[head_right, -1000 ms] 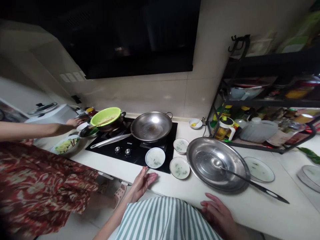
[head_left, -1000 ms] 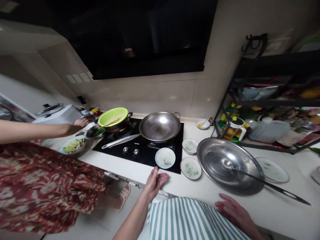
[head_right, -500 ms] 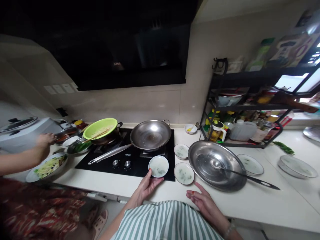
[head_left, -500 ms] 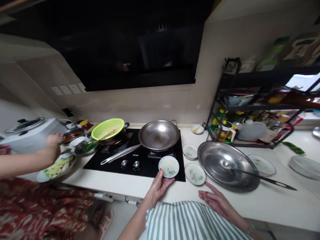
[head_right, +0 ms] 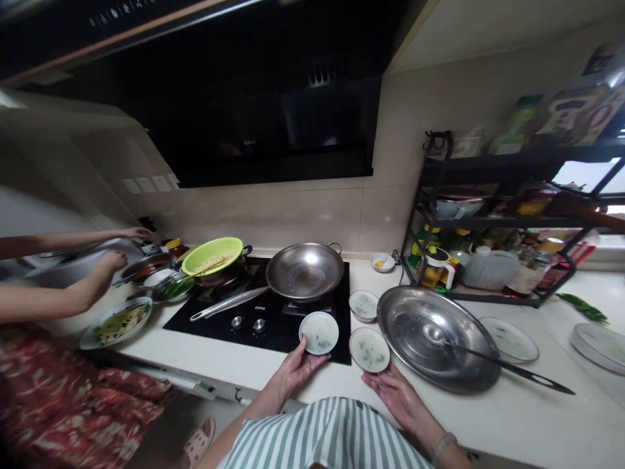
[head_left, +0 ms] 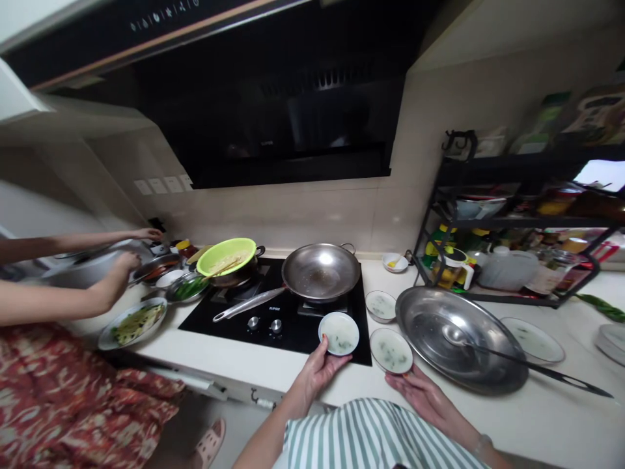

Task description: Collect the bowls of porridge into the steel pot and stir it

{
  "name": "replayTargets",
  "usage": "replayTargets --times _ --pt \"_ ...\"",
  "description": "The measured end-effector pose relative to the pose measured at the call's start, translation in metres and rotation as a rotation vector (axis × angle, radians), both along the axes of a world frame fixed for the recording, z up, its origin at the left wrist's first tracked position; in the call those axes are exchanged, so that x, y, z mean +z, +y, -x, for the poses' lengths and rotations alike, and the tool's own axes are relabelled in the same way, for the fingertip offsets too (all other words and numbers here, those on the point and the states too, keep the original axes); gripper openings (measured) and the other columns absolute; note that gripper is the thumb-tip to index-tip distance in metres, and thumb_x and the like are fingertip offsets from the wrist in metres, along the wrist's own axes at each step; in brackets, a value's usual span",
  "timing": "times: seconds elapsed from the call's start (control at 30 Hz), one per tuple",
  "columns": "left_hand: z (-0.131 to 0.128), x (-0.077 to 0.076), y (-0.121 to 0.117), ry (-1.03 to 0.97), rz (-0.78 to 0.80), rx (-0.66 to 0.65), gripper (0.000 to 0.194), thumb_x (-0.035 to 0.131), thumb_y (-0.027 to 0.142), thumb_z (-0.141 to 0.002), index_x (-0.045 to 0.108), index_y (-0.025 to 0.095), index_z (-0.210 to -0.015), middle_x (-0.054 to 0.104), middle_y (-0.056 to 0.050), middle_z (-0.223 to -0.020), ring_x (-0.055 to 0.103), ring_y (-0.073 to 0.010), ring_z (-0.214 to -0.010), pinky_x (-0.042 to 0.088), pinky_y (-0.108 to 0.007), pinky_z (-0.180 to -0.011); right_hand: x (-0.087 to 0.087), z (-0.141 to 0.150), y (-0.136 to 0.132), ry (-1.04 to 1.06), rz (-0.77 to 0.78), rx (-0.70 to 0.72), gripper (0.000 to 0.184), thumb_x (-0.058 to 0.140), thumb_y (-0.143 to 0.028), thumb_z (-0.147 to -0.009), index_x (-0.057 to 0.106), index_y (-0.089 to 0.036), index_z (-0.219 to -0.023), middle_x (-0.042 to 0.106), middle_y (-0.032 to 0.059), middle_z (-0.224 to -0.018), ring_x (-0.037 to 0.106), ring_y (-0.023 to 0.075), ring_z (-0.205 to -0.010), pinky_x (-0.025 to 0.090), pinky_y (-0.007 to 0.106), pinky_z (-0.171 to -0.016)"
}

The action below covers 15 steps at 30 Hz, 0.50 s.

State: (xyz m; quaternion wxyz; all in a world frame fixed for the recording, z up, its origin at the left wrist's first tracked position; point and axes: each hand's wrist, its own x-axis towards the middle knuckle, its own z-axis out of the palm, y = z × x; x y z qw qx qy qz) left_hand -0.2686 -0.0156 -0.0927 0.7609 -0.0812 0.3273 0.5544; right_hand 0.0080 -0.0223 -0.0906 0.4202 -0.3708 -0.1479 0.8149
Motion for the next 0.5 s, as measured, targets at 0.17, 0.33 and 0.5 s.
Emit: replayTargets --times 0.17,0.33,0.5 --pt "0.000 -0.004 0.003 0.036 0.009 -0.012 0.064 0.053 0.034 -0.092 0.029 0.012 -0.147 0.058 -0.022 -0.131 0.061 -0.0335 -0.114 0.050 -0.053 -0.095 -0.008 0.002 0.007 -0.009 0.013 -0.025 0.044 0.085 -0.015 -0.057 0.066 -0.021 -0.097 0.074 0.0078 -0.103 0.070 0.0258 -0.098 0.049 0.034 -0.100" --pt "0.003 -0.007 0.004 0.002 0.013 -0.012 0.063 0.053 0.033 -0.092 0.029 0.012 -0.147 0.057 -0.022 -0.132 0.058 -0.0352 -0.117 0.051 -0.054 -0.095 -0.009 0.006 0.009 -0.052 -0.032 -0.067 0.048 0.084 -0.016 -0.057 0.065 -0.022 -0.100 0.074 0.0065 -0.101 0.071 0.0240 -0.093 0.049 0.038 -0.099" --pt "0.003 -0.002 0.000 0.020 0.015 -0.001 0.062 0.054 0.033 -0.092 0.031 0.012 -0.145 0.058 -0.022 -0.130 0.059 -0.0350 -0.116 0.052 -0.053 -0.093 0.001 0.011 0.006 -0.141 -0.096 -0.066 0.045 0.082 -0.019 -0.058 0.065 -0.023 -0.100 0.073 0.0047 -0.097 0.070 0.0238 -0.091 0.051 0.037 -0.094"
